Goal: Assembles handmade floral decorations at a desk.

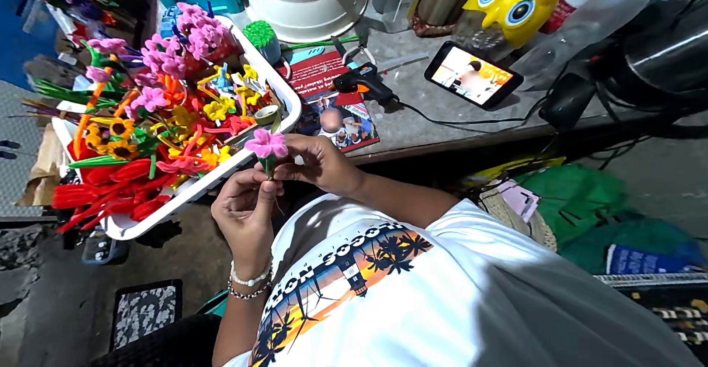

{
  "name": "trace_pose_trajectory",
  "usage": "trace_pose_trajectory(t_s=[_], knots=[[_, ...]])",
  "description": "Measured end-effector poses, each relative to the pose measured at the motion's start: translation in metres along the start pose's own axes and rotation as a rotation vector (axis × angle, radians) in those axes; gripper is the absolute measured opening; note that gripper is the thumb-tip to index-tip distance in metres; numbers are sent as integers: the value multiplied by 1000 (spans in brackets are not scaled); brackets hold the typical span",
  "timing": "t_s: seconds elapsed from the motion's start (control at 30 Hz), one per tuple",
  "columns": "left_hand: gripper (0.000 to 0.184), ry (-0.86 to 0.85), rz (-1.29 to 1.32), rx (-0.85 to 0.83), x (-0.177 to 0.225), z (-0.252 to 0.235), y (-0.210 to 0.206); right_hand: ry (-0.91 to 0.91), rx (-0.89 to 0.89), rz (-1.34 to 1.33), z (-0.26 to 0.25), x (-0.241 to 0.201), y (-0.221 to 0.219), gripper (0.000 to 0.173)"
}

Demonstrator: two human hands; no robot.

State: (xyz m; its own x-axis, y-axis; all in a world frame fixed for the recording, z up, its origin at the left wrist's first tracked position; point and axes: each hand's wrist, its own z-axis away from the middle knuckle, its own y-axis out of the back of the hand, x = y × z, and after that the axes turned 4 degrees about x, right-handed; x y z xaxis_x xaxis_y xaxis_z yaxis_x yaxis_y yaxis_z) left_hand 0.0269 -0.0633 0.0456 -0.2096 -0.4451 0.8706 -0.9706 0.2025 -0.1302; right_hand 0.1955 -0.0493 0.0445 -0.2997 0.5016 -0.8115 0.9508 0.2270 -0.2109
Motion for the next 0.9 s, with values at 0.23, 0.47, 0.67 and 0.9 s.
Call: trace_pose_trajectory(t_s=[0.23,0.47,0.67,0.9], knots=[[12,266,251,-84,6,0,-1,37,-54,-46,0,8,10,21],[14,551,509,-271,4,-4,8,25,-244,-149,-4,17,24,24],[24,741,798,-365,-6,-5,8,-11,-278,-114,-10,18,29,19],[8,648,642,-201,-10,-4,1,27,-163,121,-12,7,29,11]])
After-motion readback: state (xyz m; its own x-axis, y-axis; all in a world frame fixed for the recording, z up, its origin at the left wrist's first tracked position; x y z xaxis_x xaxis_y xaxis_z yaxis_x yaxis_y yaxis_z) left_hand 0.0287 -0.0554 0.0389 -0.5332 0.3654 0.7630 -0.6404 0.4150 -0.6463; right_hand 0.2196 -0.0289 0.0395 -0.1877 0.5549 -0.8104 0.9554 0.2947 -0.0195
